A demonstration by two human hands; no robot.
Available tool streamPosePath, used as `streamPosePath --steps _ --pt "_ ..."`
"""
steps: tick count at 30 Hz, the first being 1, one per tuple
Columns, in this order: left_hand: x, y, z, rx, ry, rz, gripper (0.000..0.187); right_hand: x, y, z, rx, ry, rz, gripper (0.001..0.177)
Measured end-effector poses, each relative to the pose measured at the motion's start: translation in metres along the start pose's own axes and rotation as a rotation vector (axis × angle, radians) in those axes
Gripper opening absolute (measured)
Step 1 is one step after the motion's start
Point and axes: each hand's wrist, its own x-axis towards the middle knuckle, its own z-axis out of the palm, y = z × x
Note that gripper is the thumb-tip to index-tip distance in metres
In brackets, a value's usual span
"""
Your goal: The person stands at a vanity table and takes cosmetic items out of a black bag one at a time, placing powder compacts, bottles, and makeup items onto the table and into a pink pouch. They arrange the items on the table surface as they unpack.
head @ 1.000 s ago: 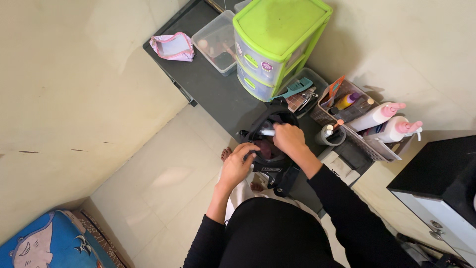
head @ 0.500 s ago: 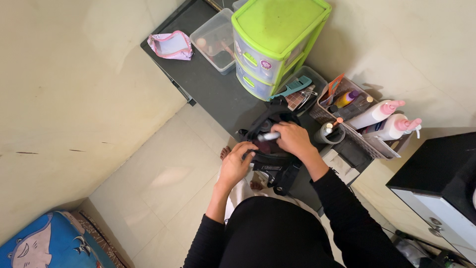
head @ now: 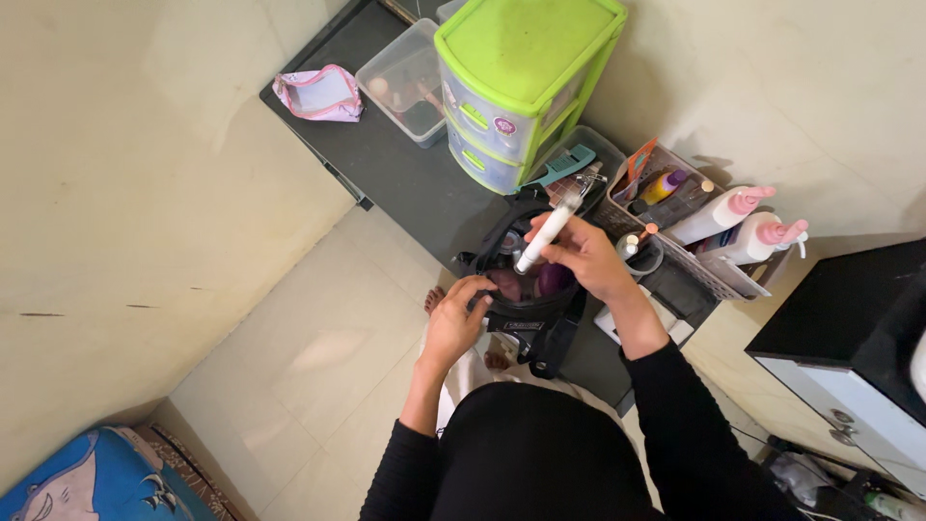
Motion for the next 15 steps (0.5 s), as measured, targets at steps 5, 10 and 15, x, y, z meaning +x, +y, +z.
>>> streamPosePath --steps 5,10,15 --pt "-0.001 -0.003 0.002 -0.029 -0.023 -0.059 0.020 -0.008 -0.018 0.006 0.203 0.009 -0.039 0.042" --pt "-0.002 -0.003 0.003 -0.032 -0.017 -0.069 0.022 -0.014 -0.028 0.011 0.340 0.045 0.027 0.050" --pt "-0.002 -0.004 0.005 -0.068 0.008 -0.007 0.022 -0.020 -0.029 -0.001 0.311 0.127 -0.028 0.056"
